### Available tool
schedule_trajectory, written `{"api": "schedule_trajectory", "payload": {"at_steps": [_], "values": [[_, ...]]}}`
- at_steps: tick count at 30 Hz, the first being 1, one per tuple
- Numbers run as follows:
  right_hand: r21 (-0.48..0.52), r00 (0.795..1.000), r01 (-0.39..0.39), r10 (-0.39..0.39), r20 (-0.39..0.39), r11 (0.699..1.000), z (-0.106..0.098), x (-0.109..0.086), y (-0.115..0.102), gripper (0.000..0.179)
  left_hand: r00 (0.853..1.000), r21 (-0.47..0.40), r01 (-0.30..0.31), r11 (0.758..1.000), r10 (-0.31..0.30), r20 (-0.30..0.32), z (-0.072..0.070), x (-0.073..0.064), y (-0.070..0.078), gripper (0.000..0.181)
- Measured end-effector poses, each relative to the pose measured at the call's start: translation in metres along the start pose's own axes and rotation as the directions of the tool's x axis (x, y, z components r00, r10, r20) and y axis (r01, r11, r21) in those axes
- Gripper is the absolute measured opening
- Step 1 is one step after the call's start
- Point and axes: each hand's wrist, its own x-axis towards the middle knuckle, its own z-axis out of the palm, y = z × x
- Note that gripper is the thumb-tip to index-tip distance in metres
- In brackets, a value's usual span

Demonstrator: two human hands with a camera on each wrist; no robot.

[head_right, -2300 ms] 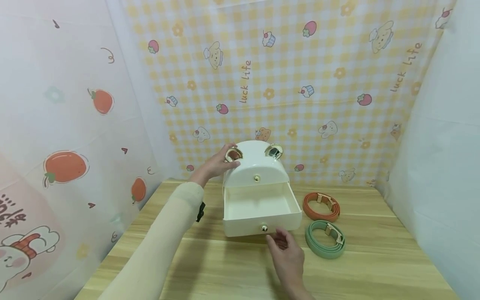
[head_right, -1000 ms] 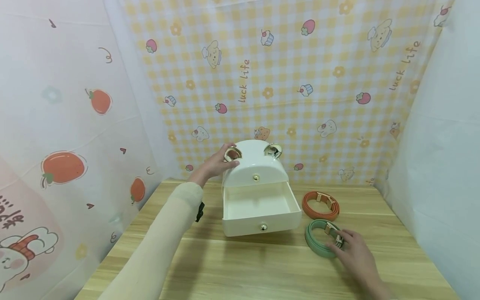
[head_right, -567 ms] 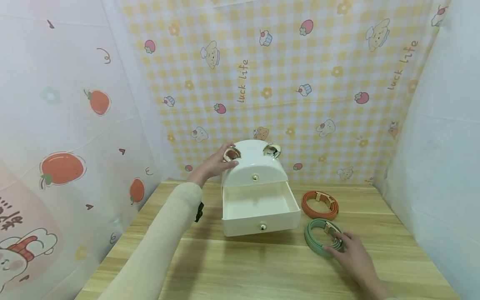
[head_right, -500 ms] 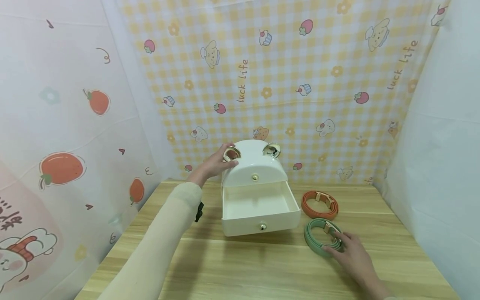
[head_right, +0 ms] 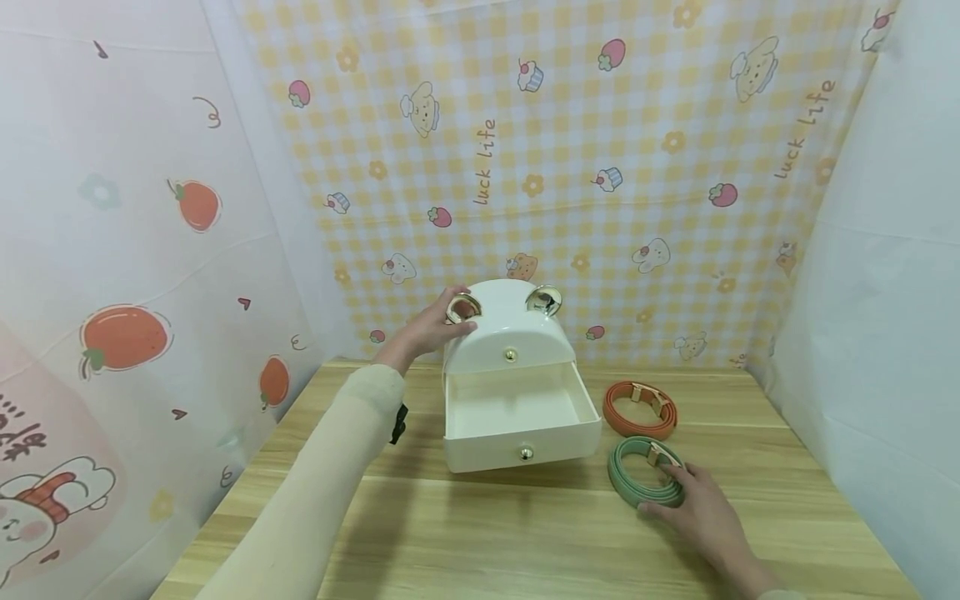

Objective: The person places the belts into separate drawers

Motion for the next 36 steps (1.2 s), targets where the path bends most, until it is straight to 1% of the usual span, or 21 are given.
{"api": "schedule_trajectory", "payload": {"at_steps": [5, 10, 16, 20, 25, 29, 33, 36], "values": [[-0.007, 1.000, -0.009, 0.009, 0.007, 1.000, -0.001, -0.001, -0.002, 0.087, 1.000, -0.002, -0.005, 1.000, 0.005, 0.002, 0.000, 0.001, -0.002, 0.064], [0.006, 0.999, -0.041, 0.041, 0.011, 0.999, -0.006, -0.001, -0.005, 0.074, 1.000, -0.002, -0.009, 1.000, 0.009, 0.000, 0.000, 0.001, -0.003, 0.064], [0.063, 0.998, -0.051, 0.053, -0.032, 0.997, -0.019, 0.000, -0.011, 0.060, 1.000, 0.011, -0.016, 1.000, 0.016, 0.004, -0.001, -0.001, -0.001, 0.065], [0.090, 0.995, -0.067, 0.073, -0.071, 0.994, -0.031, 0.006, -0.018, 0.060, 1.000, 0.008, -0.008, 1.000, 0.008, 0.005, -0.001, -0.001, 0.000, 0.064], [0.113, 0.985, -0.074, 0.090, -0.146, 0.991, -0.054, 0.021, -0.034, 0.063, 1.000, 0.007, 0.004, 1.000, -0.004, 0.000, -0.002, -0.001, 0.002, 0.064], [0.129, 0.978, -0.052, 0.076, -0.193, 0.990, -0.074, 0.032, -0.050, 0.063, 1.000, 0.005, 0.008, 1.000, -0.008, 0.000, -0.002, -0.001, 0.001, 0.064], [0.146, 0.979, -0.041, 0.069, -0.193, 0.988, -0.095, 0.040, -0.071, 0.062, 1.000, 0.001, 0.005, 1.000, -0.005, 0.003, -0.001, -0.002, 0.001, 0.064], [0.164, 0.982, 0.004, 0.027, -0.185, 0.986, -0.106, 0.044, -0.089, 0.059, 1.000, 0.001, 0.001, 1.000, -0.001, 0.004, -0.001, -0.002, 0.001, 0.064]]}}
